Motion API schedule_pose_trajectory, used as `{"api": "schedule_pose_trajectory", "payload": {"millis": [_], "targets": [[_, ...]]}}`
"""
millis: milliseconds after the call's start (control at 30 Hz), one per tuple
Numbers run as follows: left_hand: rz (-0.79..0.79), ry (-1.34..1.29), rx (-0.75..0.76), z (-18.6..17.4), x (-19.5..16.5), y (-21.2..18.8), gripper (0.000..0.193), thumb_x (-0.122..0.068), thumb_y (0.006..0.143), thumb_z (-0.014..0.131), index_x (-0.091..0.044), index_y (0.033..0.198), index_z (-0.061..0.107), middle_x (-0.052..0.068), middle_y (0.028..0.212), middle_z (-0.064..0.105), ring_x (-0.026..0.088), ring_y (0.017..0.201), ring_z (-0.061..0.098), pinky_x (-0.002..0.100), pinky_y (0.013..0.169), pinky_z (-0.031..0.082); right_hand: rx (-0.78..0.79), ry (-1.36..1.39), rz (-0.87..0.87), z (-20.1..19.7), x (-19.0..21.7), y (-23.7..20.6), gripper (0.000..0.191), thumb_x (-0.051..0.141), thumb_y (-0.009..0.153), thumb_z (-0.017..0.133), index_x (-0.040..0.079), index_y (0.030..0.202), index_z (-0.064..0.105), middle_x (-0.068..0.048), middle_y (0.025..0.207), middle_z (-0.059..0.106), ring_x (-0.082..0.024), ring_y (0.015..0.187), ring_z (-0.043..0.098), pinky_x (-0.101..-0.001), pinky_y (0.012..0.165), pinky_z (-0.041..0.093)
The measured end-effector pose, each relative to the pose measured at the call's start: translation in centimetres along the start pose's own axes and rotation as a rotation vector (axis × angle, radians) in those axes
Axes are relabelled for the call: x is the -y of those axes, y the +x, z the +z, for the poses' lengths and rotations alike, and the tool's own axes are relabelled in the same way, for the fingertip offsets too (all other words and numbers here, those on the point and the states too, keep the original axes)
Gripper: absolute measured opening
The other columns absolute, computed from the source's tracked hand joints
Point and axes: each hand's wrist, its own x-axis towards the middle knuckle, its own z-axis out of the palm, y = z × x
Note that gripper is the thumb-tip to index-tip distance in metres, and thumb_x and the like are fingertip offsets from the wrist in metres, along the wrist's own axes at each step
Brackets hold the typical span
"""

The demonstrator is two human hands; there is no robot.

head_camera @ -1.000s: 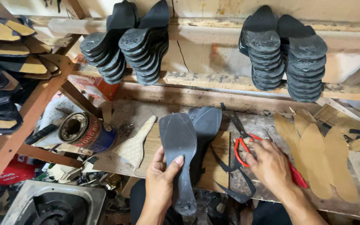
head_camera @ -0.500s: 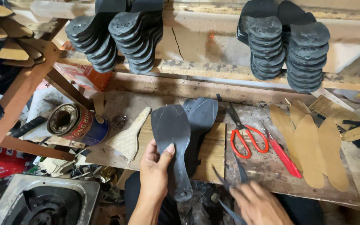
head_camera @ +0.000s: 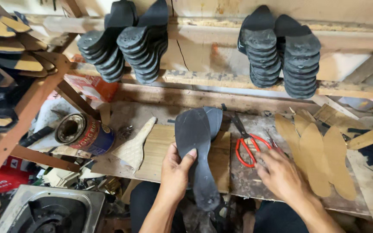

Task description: The person trims the edges of black shoe sole pieces using a red utility knife and red-handled scissors. They repeatedly pick up sole pieces from a shelf, trim along marked lines, and place the trimmed pieces back on the shelf.

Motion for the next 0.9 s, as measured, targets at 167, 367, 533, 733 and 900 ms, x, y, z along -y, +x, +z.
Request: {"api": "schedule_pose_trajectory", "payload": {"millis": [167, 367, 533, 733, 900], "targets": [[-0.034, -0.01, 0.032, 0.3, -0.5, 0.3, 0.037, -0.004, 0.089, 0.065, -0.004, 0.126, 0.058, 0.005, 0.111, 0.071, 0.013, 0.097, 0.065, 0.03, 0.087, 0.053, 0.125, -0.052, 0.092, 2.6, -0.4, 3.8, 0.042, 0.026, 0.081, 0.074, 0.007, 0.119, 0.07, -0.018, 0.111, 0.069, -0.039, 0.099, 0.067, -0.047, 0.086, 0.055], [-0.027, 0.052, 0.099, 0.4, -0.2, 0.2, 0.035, -0.009, 0.094, 0.065, 0.002, 0.127, 0.061, 0.007, 0.115, 0.071, 0.012, 0.1, 0.064, 0.028, 0.092, 0.051, 0.116, -0.007, 0.236, 3.6, -1.4, 4.3, 0.046, 0.029, 0.078, 0.076, 0.015, 0.121, 0.071, -0.013, 0.111, 0.073, -0.034, 0.101, 0.071, -0.0445, 0.088, 0.056], [-0.111, 0.024, 0.132, 0.8, 0.5, 0.0, 0.036, -0.009, 0.093, 0.065, 0.001, 0.127, 0.061, 0.007, 0.109, 0.071, 0.014, 0.094, 0.064, 0.03, 0.085, 0.053, 0.111, -0.076, 0.266, 2.3, -0.9, 4.6, 0.049, 0.041, 0.073, 0.083, 0.016, 0.114, 0.074, -0.011, 0.106, 0.069, -0.034, 0.097, 0.069, -0.0466, 0.081, 0.054], [-0.212, -0.046, 0.126, 1.4, 0.8, -0.6, 0.037, -0.009, 0.091, 0.066, 0.001, 0.126, 0.06, 0.009, 0.111, 0.072, 0.015, 0.097, 0.067, 0.03, 0.088, 0.055, 0.06, -0.15, 0.363, 0.3, -0.7, 3.4, 0.043, 0.048, 0.087, 0.07, 0.018, 0.119, 0.072, -0.008, 0.102, 0.07, -0.028, 0.093, 0.07, -0.0424, 0.083, 0.056], [-0.191, -0.124, 0.076, 1.7, 0.9, -1.5, 0.039, -0.008, 0.091, 0.066, -0.003, 0.129, 0.06, 0.008, 0.112, 0.071, 0.015, 0.097, 0.066, 0.03, 0.085, 0.054, -0.054, -0.407, 0.281, -0.3, -3.1, 0.7, 0.04, 0.039, 0.091, 0.065, 0.014, 0.122, 0.071, -0.012, 0.108, 0.069, -0.034, 0.101, 0.066, -0.0449, 0.085, 0.054]]}}
